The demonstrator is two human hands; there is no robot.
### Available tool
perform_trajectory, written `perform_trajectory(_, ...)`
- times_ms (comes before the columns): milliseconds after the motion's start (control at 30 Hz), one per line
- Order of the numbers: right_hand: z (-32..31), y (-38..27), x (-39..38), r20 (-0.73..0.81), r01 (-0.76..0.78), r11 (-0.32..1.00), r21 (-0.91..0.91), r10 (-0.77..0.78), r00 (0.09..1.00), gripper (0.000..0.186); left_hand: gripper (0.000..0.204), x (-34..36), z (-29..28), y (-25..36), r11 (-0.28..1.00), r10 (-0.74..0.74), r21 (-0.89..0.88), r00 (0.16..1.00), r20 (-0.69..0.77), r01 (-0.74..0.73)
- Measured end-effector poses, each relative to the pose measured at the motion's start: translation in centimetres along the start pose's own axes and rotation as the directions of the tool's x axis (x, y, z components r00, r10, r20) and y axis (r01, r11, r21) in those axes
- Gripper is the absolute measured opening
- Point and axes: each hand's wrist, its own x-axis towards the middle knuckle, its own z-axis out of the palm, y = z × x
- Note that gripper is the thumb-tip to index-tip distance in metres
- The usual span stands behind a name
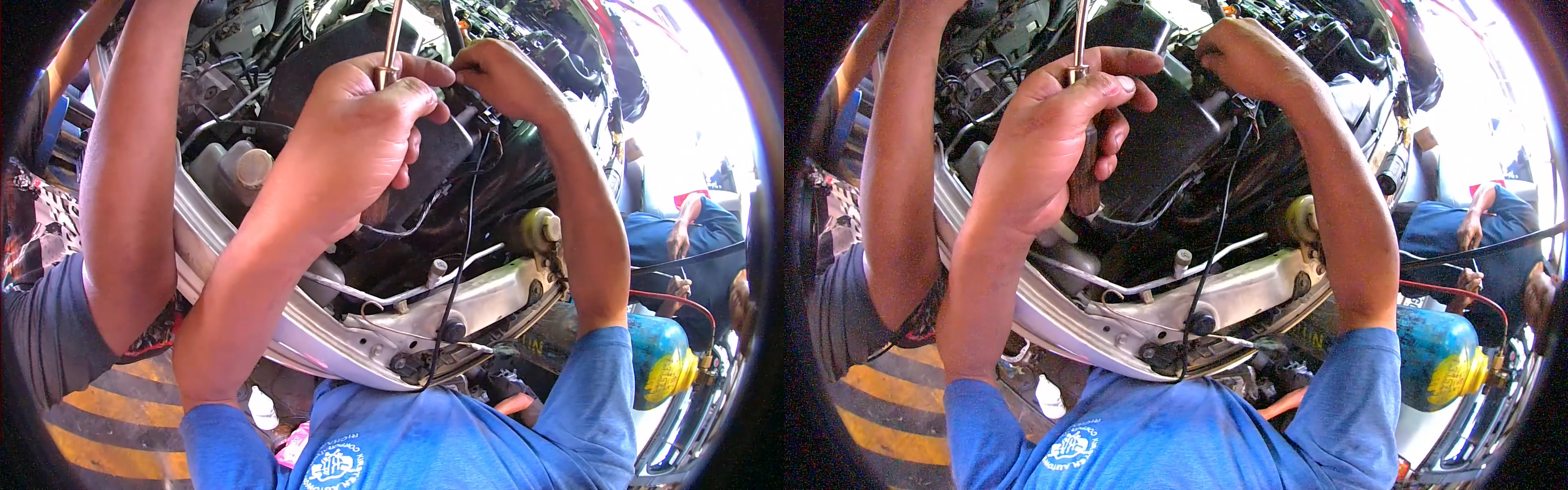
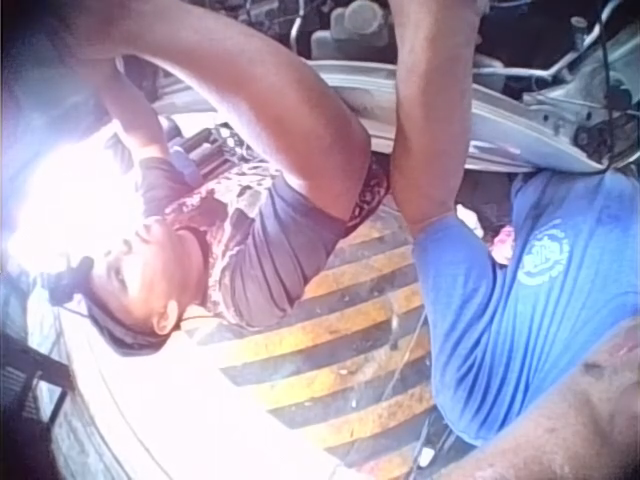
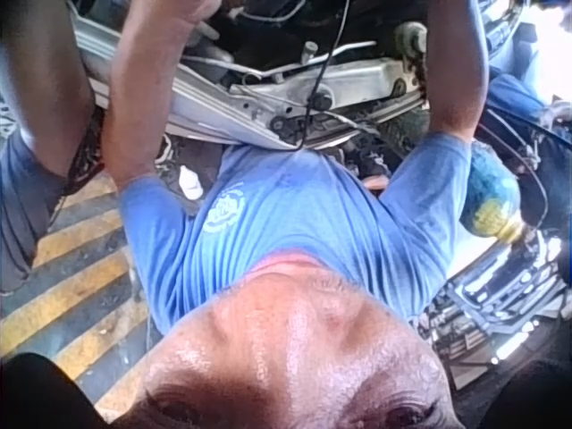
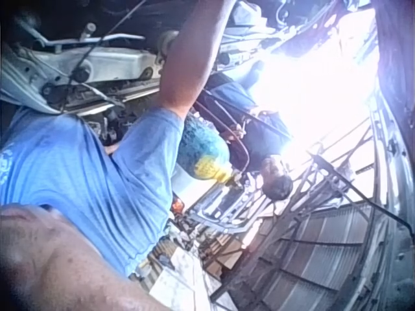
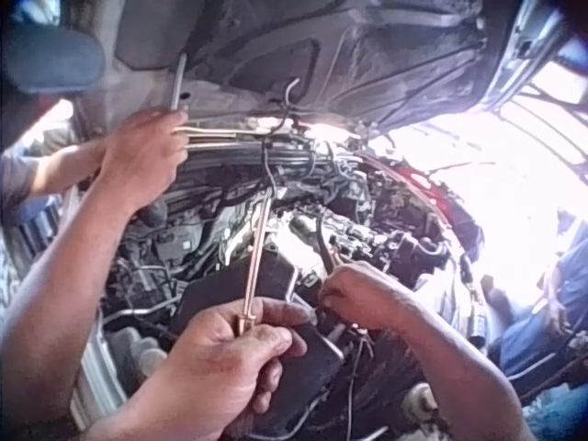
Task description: Repairing or adjusting components within a car engine bay.
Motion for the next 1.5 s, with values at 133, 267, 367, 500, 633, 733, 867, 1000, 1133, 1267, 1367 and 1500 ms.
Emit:
perform_trajectory(133, 0.4, 0.4, 0.0, -0.033, -0.016, 1.000, 0.017, 0.016, 0.999, 0.017, 0.026, -0.1, 0.0, 0.1, 0.999, 0.015, 0.033, 1.000, -0.008, -0.015)
perform_trajectory(267, 0.7, 0.7, 0.1, -0.059, -0.078, 0.994, 0.080, 0.083, 0.995, 0.019, 0.025, -0.1, 0.0, 0.1, 0.999, 0.023, 0.033, 1.000, 0.001, -0.023)
perform_trajectory(367, 0.7, 0.6, -0.1, -0.036, -0.100, 0.988, 0.120, 0.105, 0.994, 0.021, 0.025, -0.2, 0.0, 0.1, 0.999, 0.028, 0.037, 1.000, -0.003, -0.028)
perform_trajectory(500, 0.6, 0.2, -0.1, -0.059, -0.063, 0.994, 0.088, 0.069, 0.996, 0.018, 0.026, -0.1, 0.0, 0.1, 0.999, 0.037, 0.030, 0.999, -0.004, -0.037)
perform_trajectory(633, 0.4, -0.1, 0.3, -0.031, -0.039, 0.999, -0.031, 0.038, 0.999, 0.020, 0.025, -0.2, 0.0, 0.1, 0.999, 0.033, 0.034, 0.999, -0.015, -0.033)
perform_trajectory(733, 0.3, -0.2, 0.3, -0.027, -0.016, 0.996, -0.086, 0.014, 1.000, 0.021, 0.023, -0.1, -0.2, 0.2, 1.000, 0.012, 0.017, 1.000, 0.004, -0.012)
perform_trajectory(867, 0.3, -0.1, 0.2, -0.047, -0.004, 0.999, -0.046, 0.002, 0.999, 0.023, 0.023, -0.1, -0.2, 0.1, 0.999, 0.029, 0.028, 0.999, 0.015, -0.030)
perform_trajectory(1000, 0.3, 0.4, 0.1, -0.044, 0.000, 1.000, -0.020, -0.001, 0.999, 0.022, 0.023, 0.0, -0.1, 0.2, 0.999, 0.032, 0.035, 0.999, 0.013, -0.033)
perform_trajectory(1133, 0.2, 1.4, 0.0, -0.011, 0.018, 0.999, 0.045, -0.018, 1.000, 0.019, 0.024, 0.0, -0.2, 0.2, 0.999, 0.031, 0.030, 0.999, 0.015, -0.032)
perform_trajectory(1267, 0.5, 2.2, -0.1, 0.036, -0.032, 0.992, 0.118, 0.028, 0.999, 0.017, 0.024, -0.1, -0.1, 0.1, 0.998, 0.035, 0.052, 0.999, 0.000, -0.035)
perform_trajectory(1367, 0.7, 2.3, -0.1, 0.007, 0.016, 0.993, 0.120, -0.017, 1.000, 0.017, 0.024, -0.1, 0.0, 0.1, 0.998, 0.040, 0.057, 0.999, -0.010, -0.039)
perform_trajectory(1500, 0.8, 2.0, 0.0, -0.103, 0.088, 0.981, 0.170, -0.071, 0.992, 0.016, 0.025, -0.1, -0.1, 0.3, 0.997, 0.045, 0.057, 0.999, 0.012, -0.046)
